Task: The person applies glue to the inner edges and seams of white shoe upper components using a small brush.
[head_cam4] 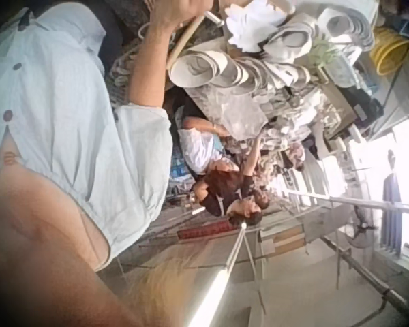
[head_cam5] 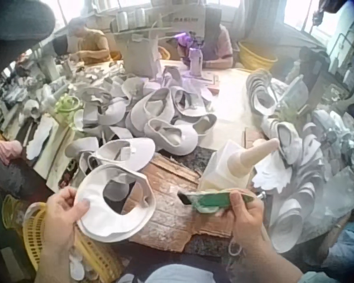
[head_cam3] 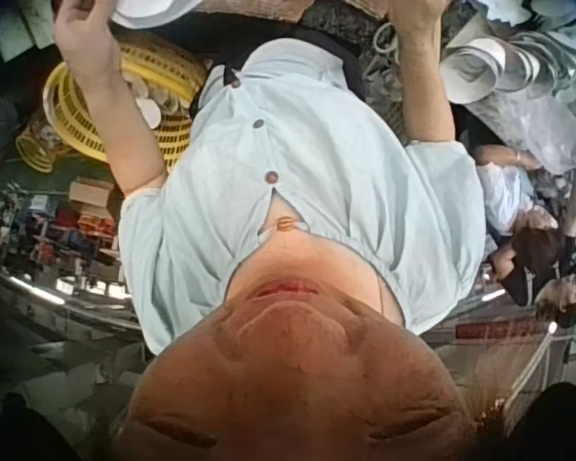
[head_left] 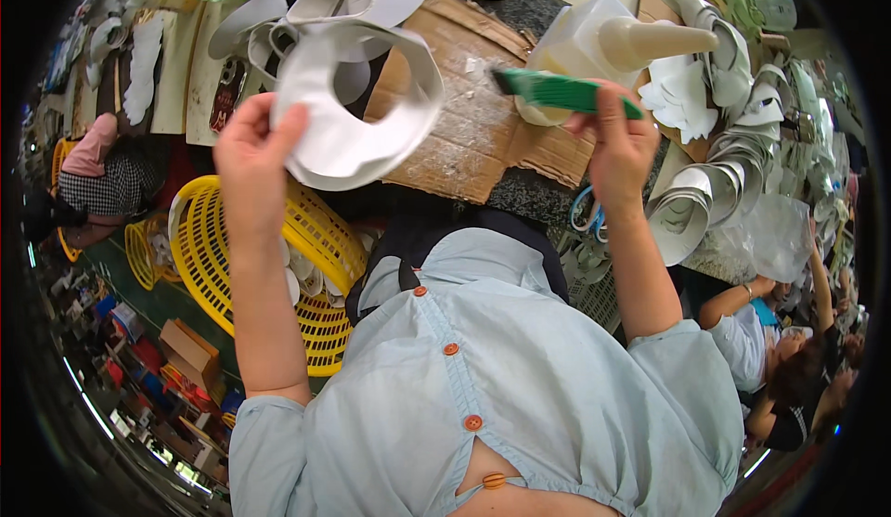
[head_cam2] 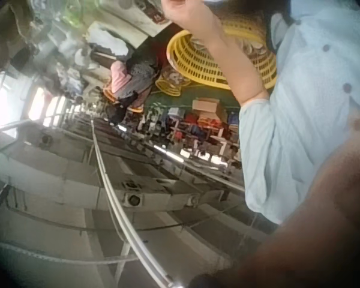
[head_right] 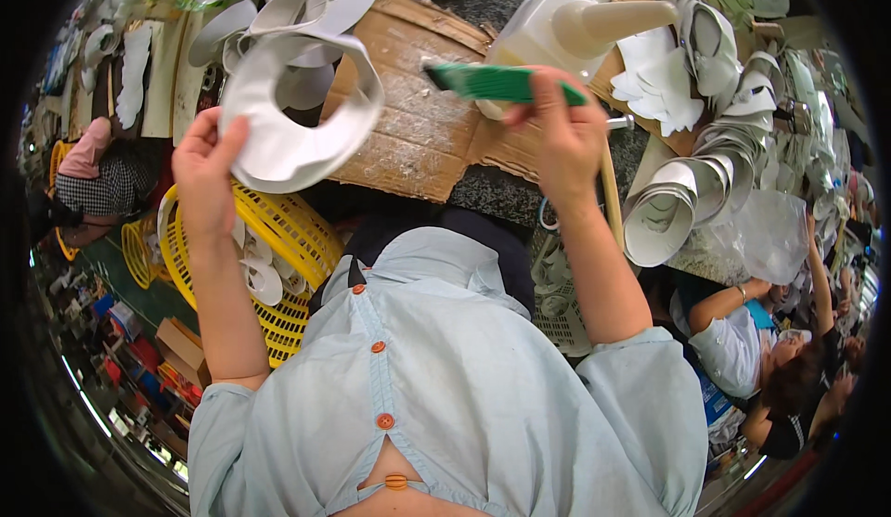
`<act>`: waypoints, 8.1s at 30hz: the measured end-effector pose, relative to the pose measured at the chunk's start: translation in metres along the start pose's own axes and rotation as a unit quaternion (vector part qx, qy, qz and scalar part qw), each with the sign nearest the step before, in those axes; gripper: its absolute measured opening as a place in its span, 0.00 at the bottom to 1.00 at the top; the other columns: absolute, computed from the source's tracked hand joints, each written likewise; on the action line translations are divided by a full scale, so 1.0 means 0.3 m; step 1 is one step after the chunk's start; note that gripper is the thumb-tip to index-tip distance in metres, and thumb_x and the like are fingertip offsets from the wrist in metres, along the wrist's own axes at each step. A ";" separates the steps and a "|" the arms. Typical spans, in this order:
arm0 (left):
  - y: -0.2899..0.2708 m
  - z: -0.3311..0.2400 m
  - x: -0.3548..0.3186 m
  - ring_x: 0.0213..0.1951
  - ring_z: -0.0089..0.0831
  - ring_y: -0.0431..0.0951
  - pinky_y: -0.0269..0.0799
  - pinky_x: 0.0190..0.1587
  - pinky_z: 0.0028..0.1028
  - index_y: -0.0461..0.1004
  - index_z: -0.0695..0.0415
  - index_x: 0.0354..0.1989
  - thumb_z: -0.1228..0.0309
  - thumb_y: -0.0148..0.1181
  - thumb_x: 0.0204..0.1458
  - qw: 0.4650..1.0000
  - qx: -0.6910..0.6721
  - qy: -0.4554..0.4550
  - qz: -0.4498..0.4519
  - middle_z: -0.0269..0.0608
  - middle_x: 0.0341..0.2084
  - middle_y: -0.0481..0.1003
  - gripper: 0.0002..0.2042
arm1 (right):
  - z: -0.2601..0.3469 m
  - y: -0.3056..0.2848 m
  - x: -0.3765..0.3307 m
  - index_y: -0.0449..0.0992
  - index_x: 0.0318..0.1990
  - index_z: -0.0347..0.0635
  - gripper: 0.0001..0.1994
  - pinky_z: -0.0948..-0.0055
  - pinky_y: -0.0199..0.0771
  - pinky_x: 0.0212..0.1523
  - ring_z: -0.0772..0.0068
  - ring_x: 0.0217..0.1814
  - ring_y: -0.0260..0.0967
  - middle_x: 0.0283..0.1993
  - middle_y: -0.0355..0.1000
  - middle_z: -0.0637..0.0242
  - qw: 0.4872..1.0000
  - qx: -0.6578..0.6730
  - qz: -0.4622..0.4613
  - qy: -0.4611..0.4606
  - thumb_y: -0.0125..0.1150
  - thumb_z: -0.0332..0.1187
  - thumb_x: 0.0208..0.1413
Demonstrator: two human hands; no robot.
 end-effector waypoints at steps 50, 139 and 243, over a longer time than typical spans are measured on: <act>0.057 0.072 -0.115 0.35 0.21 0.78 0.76 0.38 0.21 0.70 0.62 0.45 0.74 0.57 0.56 0.975 -0.215 -0.049 0.030 0.37 0.37 0.77 0.10 | 0.071 0.305 -0.057 0.73 0.45 0.30 0.13 0.79 0.74 0.31 0.75 0.28 0.72 0.29 0.73 0.61 0.991 0.004 0.125 0.039 0.50 0.33 0.64; 0.168 0.218 0.711 0.46 0.50 0.69 0.66 0.50 0.40 0.71 0.62 0.39 0.57 0.67 0.39 0.801 0.504 0.188 0.261 0.54 0.39 0.70 0.24 | 0.049 0.186 -0.018 0.75 0.40 0.32 0.08 0.83 0.67 0.24 0.83 0.24 0.68 0.27 0.71 0.67 0.975 -0.215 -0.025 0.053 0.54 0.30 0.61; 0.266 -0.057 0.051 0.59 0.44 0.64 0.62 0.59 0.45 0.38 0.48 0.69 0.61 0.39 0.65 0.852 -0.364 -0.146 0.346 0.43 0.64 0.55 0.28 | 0.238 0.157 -0.112 0.74 0.42 0.31 0.09 0.73 0.74 0.29 0.70 0.29 0.72 0.35 0.72 0.57 0.920 -0.229 0.092 -0.303 0.58 0.22 0.53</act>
Point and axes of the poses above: each hand's wrist, its own x-axis towards the middle knuckle, its own y-axis out of the palm, z = x × y, the point moved 1 cm from there along x, towards the middle knuckle
